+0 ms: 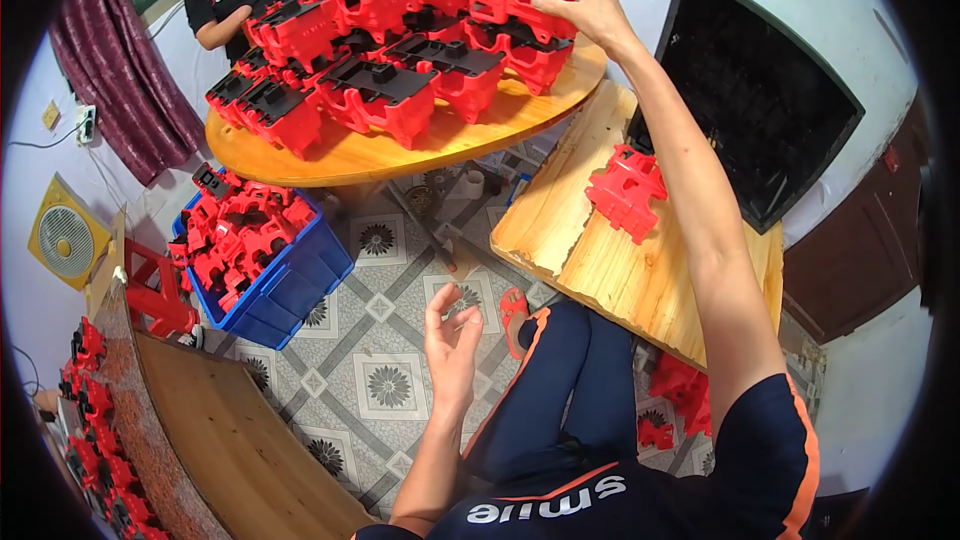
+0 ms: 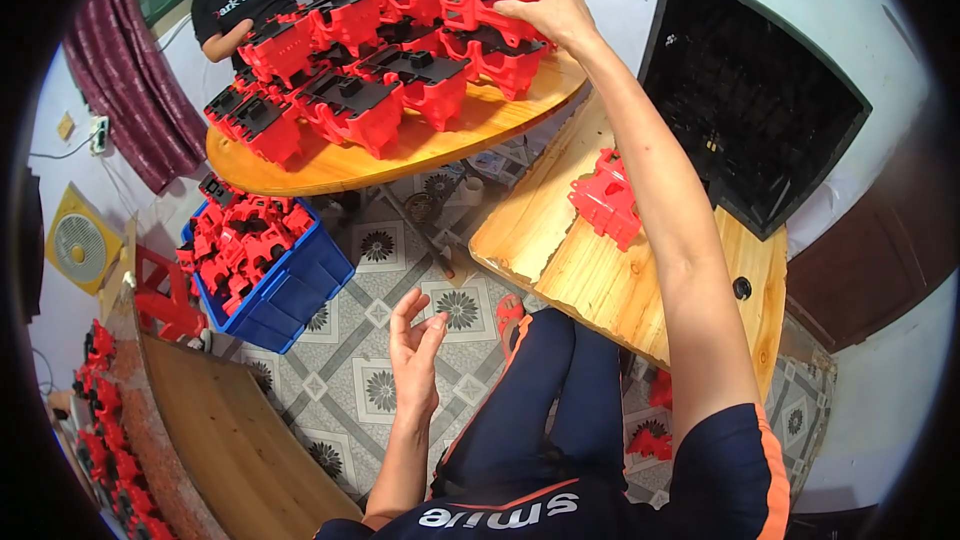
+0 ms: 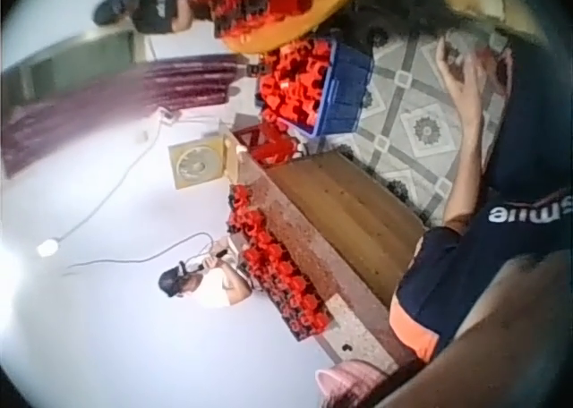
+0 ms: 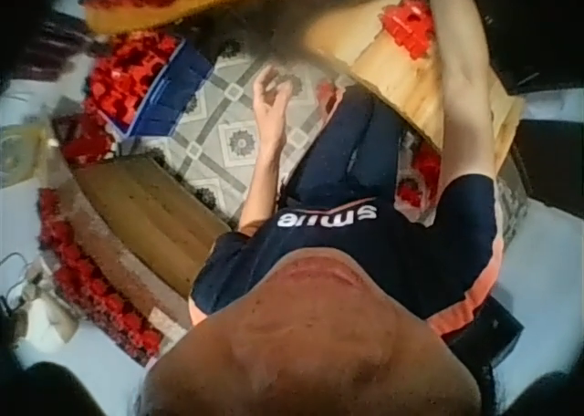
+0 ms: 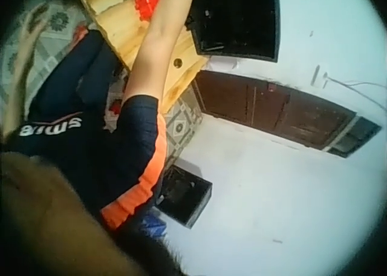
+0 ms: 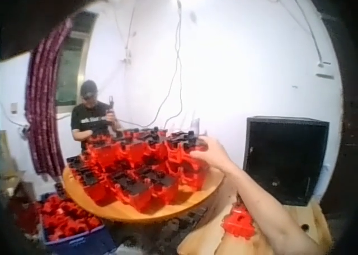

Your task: The person assembles plastic units by fitting black components into red frames by hand and placing the assembled parts on a table. The person also restocks stacks of red frames onto the work table.

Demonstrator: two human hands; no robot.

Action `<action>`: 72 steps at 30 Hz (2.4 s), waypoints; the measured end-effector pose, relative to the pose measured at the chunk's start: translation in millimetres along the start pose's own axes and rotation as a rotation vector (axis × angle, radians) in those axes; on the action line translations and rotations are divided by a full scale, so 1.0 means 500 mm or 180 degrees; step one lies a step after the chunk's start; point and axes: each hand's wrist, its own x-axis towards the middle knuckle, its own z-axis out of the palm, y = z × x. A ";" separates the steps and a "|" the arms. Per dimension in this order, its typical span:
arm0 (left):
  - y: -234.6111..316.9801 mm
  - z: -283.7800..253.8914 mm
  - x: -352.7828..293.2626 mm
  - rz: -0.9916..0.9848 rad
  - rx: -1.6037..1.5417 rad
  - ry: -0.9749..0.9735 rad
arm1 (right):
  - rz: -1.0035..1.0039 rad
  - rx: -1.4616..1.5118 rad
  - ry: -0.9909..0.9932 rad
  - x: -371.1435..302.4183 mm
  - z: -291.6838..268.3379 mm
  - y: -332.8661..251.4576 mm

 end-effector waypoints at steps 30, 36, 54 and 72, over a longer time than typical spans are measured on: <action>-0.196 0.487 0.279 0.2238 0.3780 -0.1433 | 0.2108 0.0795 0.0579 -0.854 -0.149 0.216; -0.112 0.480 0.081 -0.0401 0.0047 -0.2129 | -0.0602 0.0159 -0.0867 -0.781 -0.258 0.128; -0.171 0.322 0.066 -0.1567 -0.1653 -0.2101 | 0.0063 -0.0014 0.0277 -0.698 -0.298 0.166; -0.118 0.317 0.008 -0.1380 -0.2038 -0.2814 | -0.0744 -0.0209 -0.0583 -0.777 -0.278 -0.058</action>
